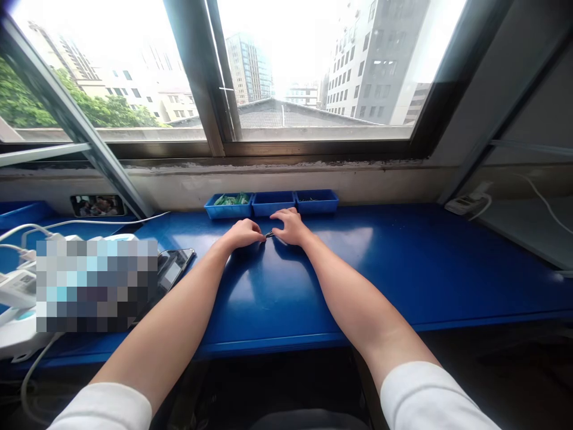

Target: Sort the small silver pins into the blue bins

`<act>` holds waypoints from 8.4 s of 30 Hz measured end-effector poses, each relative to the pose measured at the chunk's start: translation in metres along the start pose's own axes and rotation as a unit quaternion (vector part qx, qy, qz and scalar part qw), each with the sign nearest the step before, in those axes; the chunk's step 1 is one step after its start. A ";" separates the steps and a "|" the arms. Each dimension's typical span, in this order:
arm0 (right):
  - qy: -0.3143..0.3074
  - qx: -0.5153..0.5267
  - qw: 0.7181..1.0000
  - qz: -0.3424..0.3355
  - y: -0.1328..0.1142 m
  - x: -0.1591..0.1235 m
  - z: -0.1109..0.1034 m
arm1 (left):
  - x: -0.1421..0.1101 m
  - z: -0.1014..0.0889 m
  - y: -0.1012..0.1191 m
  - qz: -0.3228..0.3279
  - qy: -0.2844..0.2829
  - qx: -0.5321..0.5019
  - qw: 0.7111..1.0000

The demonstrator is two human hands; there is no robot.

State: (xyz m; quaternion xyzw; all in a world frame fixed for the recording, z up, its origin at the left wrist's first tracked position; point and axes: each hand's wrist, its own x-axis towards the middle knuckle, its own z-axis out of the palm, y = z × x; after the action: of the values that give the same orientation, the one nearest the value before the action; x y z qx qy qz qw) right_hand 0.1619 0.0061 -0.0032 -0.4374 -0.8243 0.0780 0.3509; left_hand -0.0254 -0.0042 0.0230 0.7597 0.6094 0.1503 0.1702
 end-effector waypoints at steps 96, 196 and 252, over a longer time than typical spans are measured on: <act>-0.058 0.013 0.998 0.002 0.006 0.001 0.008 | 0.005 0.022 -0.003 0.127 0.074 0.008 0.989; 0.027 0.123 0.984 0.125 0.003 0.000 0.001 | 0.006 0.012 -0.017 0.079 0.080 0.017 0.994; 0.205 -0.024 0.960 0.192 0.021 0.007 -0.016 | 0.009 0.019 -0.006 -0.001 0.153 -0.005 0.988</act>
State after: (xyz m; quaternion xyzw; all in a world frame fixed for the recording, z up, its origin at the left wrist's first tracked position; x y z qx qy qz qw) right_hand 0.1836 0.0210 0.0032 -0.6022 -0.6371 0.0323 0.4801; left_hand -0.0208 0.0045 0.0033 0.7262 0.6285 0.2672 0.0786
